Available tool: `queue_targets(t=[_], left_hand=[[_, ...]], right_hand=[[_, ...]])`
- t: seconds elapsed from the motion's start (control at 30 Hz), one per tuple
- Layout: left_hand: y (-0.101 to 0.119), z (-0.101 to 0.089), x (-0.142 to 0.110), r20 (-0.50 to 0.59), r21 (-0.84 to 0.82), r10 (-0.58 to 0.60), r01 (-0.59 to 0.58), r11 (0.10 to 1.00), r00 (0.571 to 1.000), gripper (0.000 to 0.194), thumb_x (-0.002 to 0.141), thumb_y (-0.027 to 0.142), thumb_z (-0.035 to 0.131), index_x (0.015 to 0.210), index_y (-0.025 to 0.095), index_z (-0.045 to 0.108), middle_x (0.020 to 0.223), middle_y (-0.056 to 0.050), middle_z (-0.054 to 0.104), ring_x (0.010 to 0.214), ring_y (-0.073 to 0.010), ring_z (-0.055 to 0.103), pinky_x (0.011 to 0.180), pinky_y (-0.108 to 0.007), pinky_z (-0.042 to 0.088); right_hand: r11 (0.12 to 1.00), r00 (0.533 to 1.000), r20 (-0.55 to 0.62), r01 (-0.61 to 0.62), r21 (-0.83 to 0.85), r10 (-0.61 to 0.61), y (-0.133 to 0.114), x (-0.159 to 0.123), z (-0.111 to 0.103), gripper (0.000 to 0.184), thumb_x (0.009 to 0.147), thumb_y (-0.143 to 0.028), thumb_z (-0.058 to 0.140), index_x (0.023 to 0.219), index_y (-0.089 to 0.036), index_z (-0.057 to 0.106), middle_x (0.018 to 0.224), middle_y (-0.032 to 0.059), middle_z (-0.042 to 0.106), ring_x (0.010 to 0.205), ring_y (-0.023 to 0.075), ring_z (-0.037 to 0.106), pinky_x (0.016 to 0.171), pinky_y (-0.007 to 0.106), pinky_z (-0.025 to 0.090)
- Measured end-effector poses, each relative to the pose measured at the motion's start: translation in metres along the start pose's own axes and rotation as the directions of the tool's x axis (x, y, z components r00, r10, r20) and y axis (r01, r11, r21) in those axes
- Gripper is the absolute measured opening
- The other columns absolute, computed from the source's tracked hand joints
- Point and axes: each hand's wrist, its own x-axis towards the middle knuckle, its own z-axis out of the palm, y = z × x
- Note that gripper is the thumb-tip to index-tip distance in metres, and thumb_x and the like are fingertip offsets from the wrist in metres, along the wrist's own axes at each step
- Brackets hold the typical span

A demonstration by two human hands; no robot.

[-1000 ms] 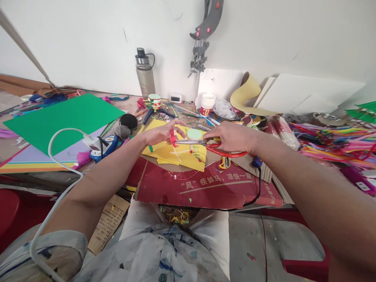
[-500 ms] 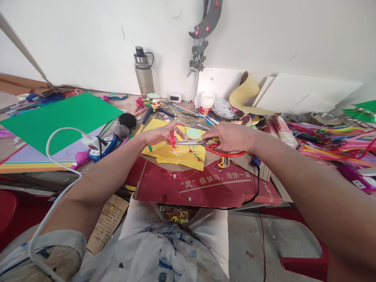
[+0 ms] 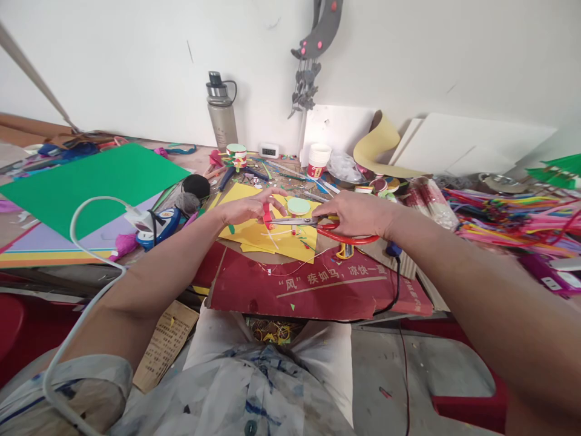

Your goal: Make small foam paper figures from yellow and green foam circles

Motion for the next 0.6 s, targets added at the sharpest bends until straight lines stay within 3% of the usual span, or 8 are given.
queue_targets(t=[0.4, 0.6], left_hand=[[-0.001, 0.001, 0.0006, 0.006, 0.008, 0.012, -0.012, 1.0, 1.0, 0.081, 0.06, 0.026, 0.057, 0.14, 0.03, 0.047, 0.116, -0.004, 0.07, 0.082, -0.017, 0.053, 0.067, -0.03, 0.038], [0.0001, 0.0007, -0.0006, 0.024, 0.015, 0.013, -0.013, 1.0, 1.0, 0.082, 0.061, 0.027, 0.059, 0.142, 0.03, 0.046, 0.117, -0.005, 0.069, 0.083, -0.0174, 0.053, 0.069, -0.03, 0.038]], right_hand=[[0.998, 1.0, -0.01, 0.003, -0.07, -0.004, -0.002, -0.0023, 0.0005, 0.055, 0.087, -0.018, 0.062, 0.136, -0.03, 0.082, 0.099, 0.0092, 0.085, 0.084, 0.028, 0.074, 0.076, 0.042, 0.058], [0.997, 1.0, -0.012, 0.021, -0.072, -0.022, -0.0029, -0.0022, 0.0018, 0.052, 0.089, -0.02, 0.063, 0.136, -0.028, 0.083, 0.096, 0.0103, 0.083, 0.082, 0.0265, 0.072, 0.077, 0.042, 0.055]])
